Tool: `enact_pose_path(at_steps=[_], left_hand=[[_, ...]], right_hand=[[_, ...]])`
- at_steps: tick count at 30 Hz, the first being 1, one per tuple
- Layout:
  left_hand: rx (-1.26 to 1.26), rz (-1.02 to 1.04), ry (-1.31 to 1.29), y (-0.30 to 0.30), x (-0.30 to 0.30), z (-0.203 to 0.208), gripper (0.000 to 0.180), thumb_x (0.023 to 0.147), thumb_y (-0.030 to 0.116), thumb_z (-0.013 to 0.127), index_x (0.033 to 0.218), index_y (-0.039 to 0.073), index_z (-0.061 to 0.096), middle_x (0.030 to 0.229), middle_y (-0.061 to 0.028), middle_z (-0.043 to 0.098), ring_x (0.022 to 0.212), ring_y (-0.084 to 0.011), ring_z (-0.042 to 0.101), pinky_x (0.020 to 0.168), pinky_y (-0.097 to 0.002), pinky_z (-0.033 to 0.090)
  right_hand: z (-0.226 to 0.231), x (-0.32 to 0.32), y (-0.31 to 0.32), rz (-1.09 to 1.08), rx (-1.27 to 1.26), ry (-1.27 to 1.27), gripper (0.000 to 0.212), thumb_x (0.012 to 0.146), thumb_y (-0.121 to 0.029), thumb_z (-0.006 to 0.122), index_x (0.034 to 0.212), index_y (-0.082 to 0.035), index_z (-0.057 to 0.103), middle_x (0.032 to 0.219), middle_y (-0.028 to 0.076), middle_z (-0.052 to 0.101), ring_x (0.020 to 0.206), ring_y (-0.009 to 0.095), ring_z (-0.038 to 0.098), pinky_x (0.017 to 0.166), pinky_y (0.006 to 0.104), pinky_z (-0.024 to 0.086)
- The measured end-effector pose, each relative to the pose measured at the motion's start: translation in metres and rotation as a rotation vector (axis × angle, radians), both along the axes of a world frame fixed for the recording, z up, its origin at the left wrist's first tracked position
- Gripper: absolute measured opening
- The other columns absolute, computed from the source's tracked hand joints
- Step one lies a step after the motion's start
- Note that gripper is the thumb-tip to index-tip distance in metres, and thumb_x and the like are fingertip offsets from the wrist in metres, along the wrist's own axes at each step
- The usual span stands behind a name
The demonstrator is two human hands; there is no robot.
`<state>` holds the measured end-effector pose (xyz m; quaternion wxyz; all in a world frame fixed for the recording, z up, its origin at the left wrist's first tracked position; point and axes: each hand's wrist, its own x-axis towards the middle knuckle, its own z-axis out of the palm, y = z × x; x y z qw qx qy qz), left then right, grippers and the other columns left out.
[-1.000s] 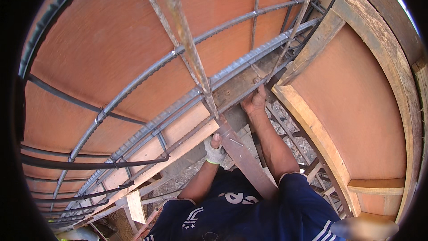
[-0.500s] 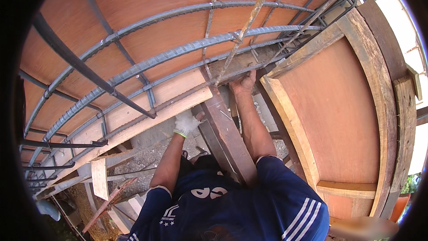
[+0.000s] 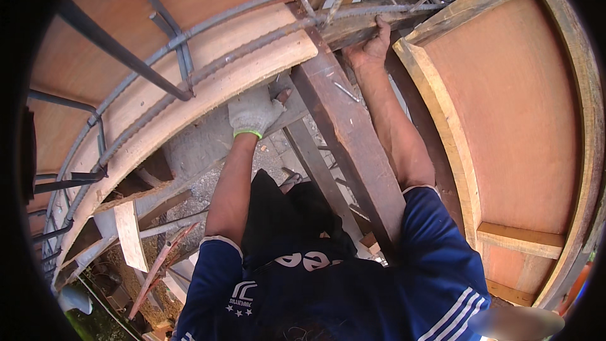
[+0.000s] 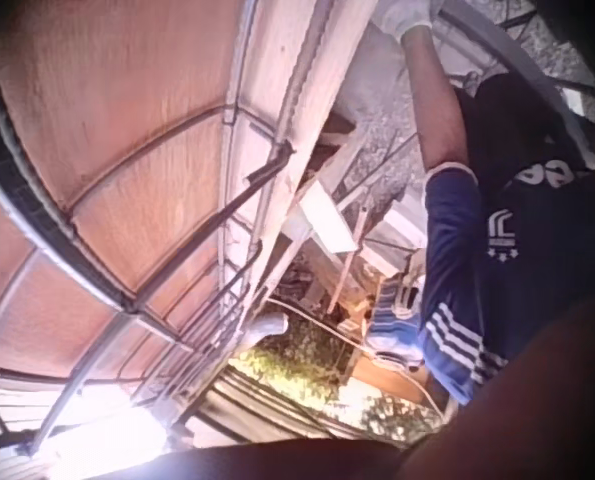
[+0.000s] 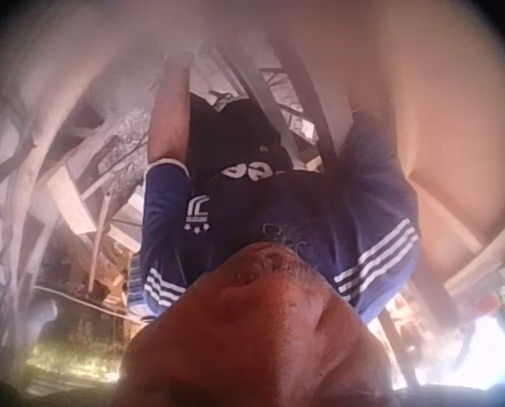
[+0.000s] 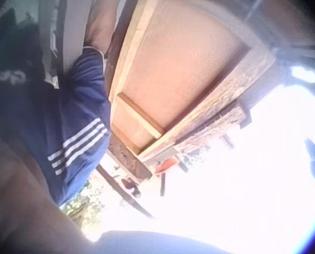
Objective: The person constructs a wooden formwork for concrete by positioning a wooden board against a timber frame and hammering nails into it. They reach into a bucket to retrieve more nails and continue securing the boards around a rebar-reinforced structure.
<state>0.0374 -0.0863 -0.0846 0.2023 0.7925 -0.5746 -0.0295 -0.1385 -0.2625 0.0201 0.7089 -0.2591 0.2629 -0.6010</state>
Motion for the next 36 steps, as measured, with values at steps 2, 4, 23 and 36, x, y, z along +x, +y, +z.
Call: enact_pose_path(at_steps=[2, 4, 23, 36], left_hand=[[0.125, -0.026, 0.098, -0.003, -0.004, 0.007, 0.074, 0.086, 0.065, 0.056, 0.136, 0.011, 0.057, 0.138, -0.0179, 0.057, 0.126, -0.0347, 0.056, 0.104, -0.048, 0.045], [0.176, -0.086, 0.089, -0.004, -0.005, 0.011, 0.07, 0.087, 0.065, 0.056, 0.129, 0.009, 0.063, 0.129, -0.0179, 0.064, 0.12, -0.0331, 0.061, 0.101, -0.047, 0.047], [0.084, -0.081, -0.023, 0.0, -0.003, 0.002, 0.065, 0.088, 0.062, 0.057, 0.117, 0.005, 0.069, 0.116, -0.0196, 0.068, 0.109, -0.0317, 0.066, 0.094, -0.0444, 0.051], [0.21, -0.109, 0.003, -0.001, -0.003, 0.019, 0.064, 0.088, 0.062, 0.055, 0.115, 0.006, 0.07, 0.116, -0.0179, 0.069, 0.106, -0.0329, 0.068, 0.091, -0.046, 0.052]], right_hand=[[0.003, -0.002, 0.008, -0.066, -0.072, 0.126, 0.061, 0.084, -0.04, 0.059, 0.136, -0.01, 0.051, 0.139, 0.012, 0.055, 0.129, 0.034, 0.049, 0.113, 0.0559, 0.032], [-0.006, -0.017, 0.001, -0.044, -0.166, 0.263, 0.062, 0.087, -0.042, 0.055, 0.138, -0.008, 0.047, 0.14, 0.014, 0.053, 0.13, 0.036, 0.048, 0.109, 0.057, 0.038], [-0.033, -0.051, -0.045, 0.024, -0.328, 0.289, 0.055, 0.09, -0.037, 0.056, 0.135, -0.008, 0.047, 0.137, 0.016, 0.053, 0.129, 0.036, 0.049, 0.111, 0.0572, 0.037], [0.01, -0.022, -0.004, -0.004, -0.173, 0.284, 0.063, 0.088, -0.04, 0.057, 0.141, -0.009, 0.044, 0.146, 0.014, 0.048, 0.136, 0.036, 0.043, 0.116, 0.0594, 0.028]])
